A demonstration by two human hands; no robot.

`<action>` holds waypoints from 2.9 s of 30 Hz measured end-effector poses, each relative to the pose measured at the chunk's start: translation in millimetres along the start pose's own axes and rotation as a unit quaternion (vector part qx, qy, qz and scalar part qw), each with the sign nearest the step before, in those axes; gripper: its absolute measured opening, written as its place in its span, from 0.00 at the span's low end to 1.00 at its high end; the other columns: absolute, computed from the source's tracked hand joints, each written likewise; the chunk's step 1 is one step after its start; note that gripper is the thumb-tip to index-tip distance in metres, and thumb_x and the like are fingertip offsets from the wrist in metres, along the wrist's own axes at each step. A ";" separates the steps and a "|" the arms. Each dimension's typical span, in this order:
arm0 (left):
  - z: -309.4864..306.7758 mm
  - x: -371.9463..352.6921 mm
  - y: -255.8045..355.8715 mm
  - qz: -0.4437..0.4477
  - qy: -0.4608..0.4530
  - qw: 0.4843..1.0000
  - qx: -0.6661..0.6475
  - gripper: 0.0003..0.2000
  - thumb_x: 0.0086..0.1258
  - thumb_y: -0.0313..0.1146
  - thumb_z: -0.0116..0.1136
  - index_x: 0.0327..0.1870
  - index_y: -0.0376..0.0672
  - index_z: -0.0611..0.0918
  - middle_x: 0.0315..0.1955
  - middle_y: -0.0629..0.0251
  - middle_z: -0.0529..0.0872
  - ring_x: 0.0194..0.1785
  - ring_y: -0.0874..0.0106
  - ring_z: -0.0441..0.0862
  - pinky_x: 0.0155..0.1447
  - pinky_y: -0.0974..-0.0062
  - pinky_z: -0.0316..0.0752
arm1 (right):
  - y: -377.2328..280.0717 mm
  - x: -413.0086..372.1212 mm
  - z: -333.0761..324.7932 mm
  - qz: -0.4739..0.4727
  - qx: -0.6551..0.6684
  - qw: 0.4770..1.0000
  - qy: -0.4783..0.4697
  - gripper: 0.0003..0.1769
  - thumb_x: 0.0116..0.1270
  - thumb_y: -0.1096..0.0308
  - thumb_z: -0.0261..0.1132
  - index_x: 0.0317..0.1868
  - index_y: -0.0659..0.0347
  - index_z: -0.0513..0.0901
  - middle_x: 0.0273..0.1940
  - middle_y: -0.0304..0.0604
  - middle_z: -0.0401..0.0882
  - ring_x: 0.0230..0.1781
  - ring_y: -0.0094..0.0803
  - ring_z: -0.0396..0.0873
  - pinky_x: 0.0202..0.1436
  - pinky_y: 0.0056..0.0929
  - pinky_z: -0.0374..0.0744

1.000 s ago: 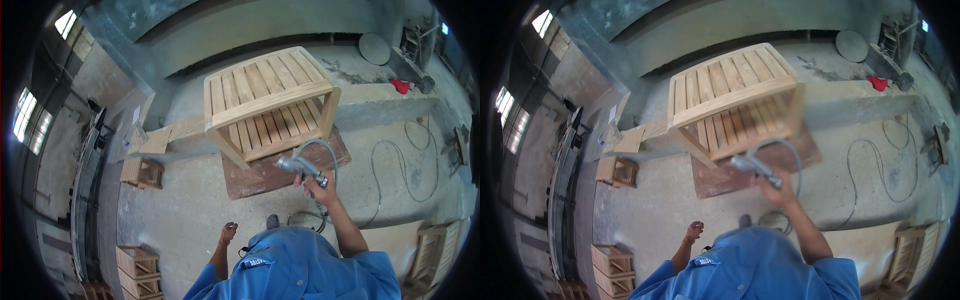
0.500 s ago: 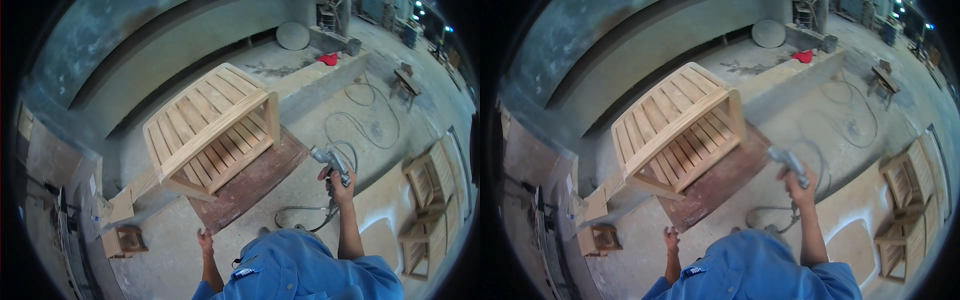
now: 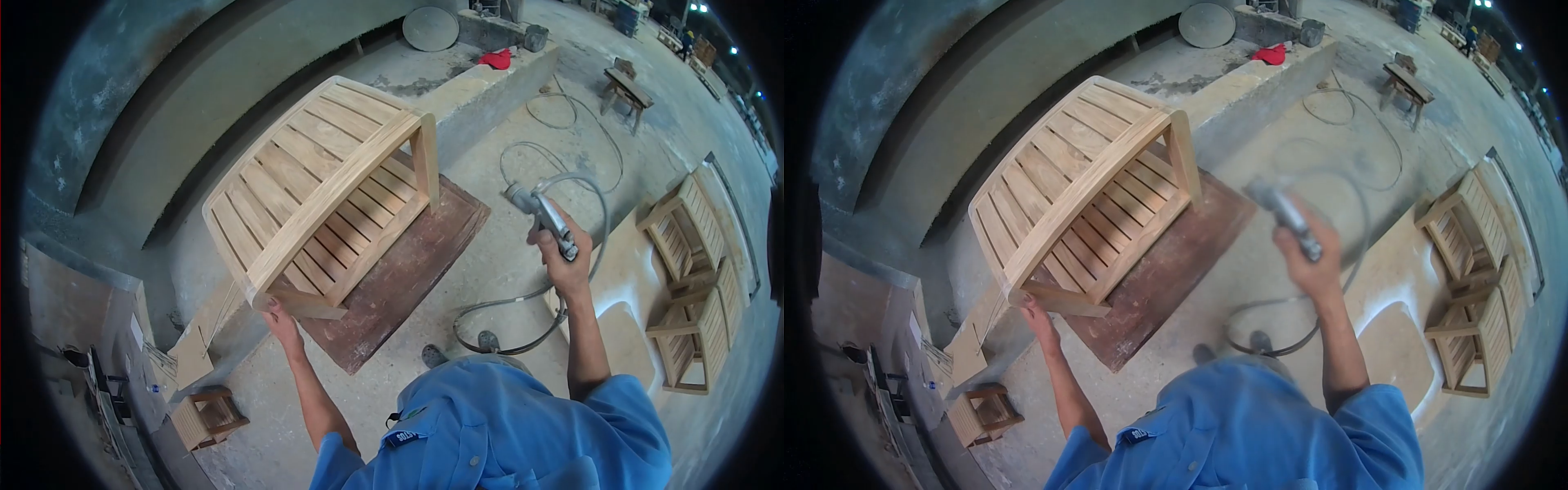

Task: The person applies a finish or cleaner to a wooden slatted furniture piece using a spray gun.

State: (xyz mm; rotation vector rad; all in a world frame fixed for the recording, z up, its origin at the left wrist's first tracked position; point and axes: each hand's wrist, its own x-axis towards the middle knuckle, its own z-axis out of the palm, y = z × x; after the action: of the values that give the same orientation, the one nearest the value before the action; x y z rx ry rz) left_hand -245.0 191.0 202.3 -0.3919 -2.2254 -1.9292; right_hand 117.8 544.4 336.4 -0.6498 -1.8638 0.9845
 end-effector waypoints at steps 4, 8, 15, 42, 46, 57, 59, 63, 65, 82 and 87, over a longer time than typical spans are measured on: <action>-6.2 2.9 -27.9 0.017 0.004 1.000 0.013 0.25 0.79 0.51 0.50 0.62 0.35 0.72 0.52 0.59 0.78 0.56 0.68 0.74 0.62 0.70 0.67 | -24.5 -25.0 32.0 -0.023 0.206 0.962 -0.178 0.25 0.64 0.69 0.68 0.61 0.66 0.80 0.36 0.43 0.86 0.30 0.28 0.81 0.38 0.25 0.79; -1.8 20.1 -12.4 0.049 -0.008 0.996 0.071 0.32 0.78 0.56 0.49 0.69 0.34 0.69 0.59 0.56 0.76 0.60 0.68 0.73 0.65 0.67 0.67 | -34.4 -46.5 61.5 -0.065 0.233 0.939 -0.246 0.28 0.64 0.60 0.69 0.61 0.67 0.80 0.37 0.47 0.87 0.32 0.31 0.85 0.39 0.28 0.81; 14.8 128.0 48.0 -0.011 0.017 1.000 0.004 0.36 0.76 0.60 0.50 0.69 0.35 0.69 0.61 0.54 0.76 0.63 0.64 0.74 0.66 0.65 0.68 | -18.1 -49.1 54.8 -0.011 0.150 0.981 -0.120 0.28 0.59 0.75 0.67 0.62 0.63 0.80 0.43 0.47 0.86 0.37 0.28 0.82 0.43 0.26 0.78; 24.0 228.3 57.8 0.076 0.225 0.959 0.155 0.26 0.61 0.42 0.68 0.55 0.32 0.80 0.48 0.53 0.87 0.50 0.62 0.84 0.58 0.64 0.76 | 52.1 47.2 139.6 0.016 0.046 0.995 -0.093 0.26 0.65 0.64 0.70 0.61 0.66 0.79 0.34 0.47 0.85 0.32 0.24 0.81 0.40 0.26 0.78; 26.4 220.0 61.5 0.086 0.236 0.957 0.149 0.24 0.62 0.39 0.67 0.54 0.31 0.80 0.47 0.54 0.86 0.49 0.62 0.84 0.56 0.64 0.76 | 19.7 34.2 159.2 -0.009 0.184 0.932 -0.312 0.27 0.61 0.64 0.73 0.60 0.66 0.81 0.39 0.53 0.87 0.34 0.36 0.88 0.39 0.31 0.82; 52.1 125.6 69.5 0.042 0.265 0.961 0.069 0.29 0.64 0.33 0.68 0.64 0.31 0.72 0.56 0.52 0.80 0.56 0.64 0.79 0.62 0.66 0.73 | 32.7 75.9 181.5 0.066 0.106 0.911 -0.394 0.26 0.63 0.65 0.71 0.60 0.66 0.80 0.48 0.57 0.86 0.49 0.42 0.87 0.53 0.33 0.80; 57.2 95.9 68.7 0.051 0.236 0.970 0.010 0.30 0.65 0.33 0.69 0.65 0.31 0.70 0.59 0.54 0.77 0.59 0.65 0.77 0.64 0.66 0.72 | 47.2 88.1 180.8 0.078 0.069 0.924 -0.368 0.25 0.64 0.65 0.71 0.60 0.66 0.80 0.49 0.57 0.86 0.50 0.40 0.86 0.54 0.33 0.80; 63.6 27.5 60.6 0.036 0.200 0.979 0.034 0.30 0.66 0.38 0.70 0.63 0.31 0.71 0.53 0.55 0.79 0.53 0.66 0.79 0.58 0.68 0.75 | 69.8 114.7 173.5 0.106 0.007 0.949 -0.298 0.25 0.66 0.64 0.69 0.61 0.64 0.80 0.49 0.57 0.86 0.52 0.34 0.85 0.56 0.31 0.78; 65.5 -2.4 65.1 -0.031 0.143 0.988 0.056 0.27 0.67 0.37 0.69 0.60 0.30 0.73 0.52 0.54 0.79 0.53 0.66 0.78 0.58 0.67 0.75 | 68.4 125.5 172.1 0.141 -0.026 0.953 -0.266 0.23 0.67 0.64 0.68 0.61 0.63 0.80 0.48 0.57 0.86 0.52 0.34 0.85 0.55 0.32 0.79; 43.5 -46.8 42.2 -0.051 0.060 0.994 0.071 0.24 0.66 0.33 0.68 0.58 0.28 0.75 0.51 0.54 0.80 0.54 0.66 0.78 0.60 0.68 0.73 | 19.7 6.6 185.8 0.105 0.097 0.873 -0.466 0.27 0.63 0.57 0.72 0.62 0.58 0.81 0.36 0.53 0.87 0.34 0.40 0.88 0.43 0.34 0.82; 28.9 -28.8 29.0 -0.054 0.053 0.996 0.046 0.28 0.63 0.36 0.72 0.59 0.30 0.75 0.52 0.55 0.80 0.55 0.66 0.78 0.61 0.68 0.72 | 29.0 0.5 175.5 0.059 0.043 0.902 -0.425 0.27 0.66 0.60 0.71 0.61 0.64 0.80 0.31 0.52 0.85 0.33 0.35 0.87 0.41 0.32 0.81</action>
State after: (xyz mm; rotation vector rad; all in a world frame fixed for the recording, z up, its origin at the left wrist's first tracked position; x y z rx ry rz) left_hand -207.5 220.8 216.8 -0.1543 -2.2996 -1.8425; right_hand -37.5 496.8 263.9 -0.2785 -2.5193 1.5918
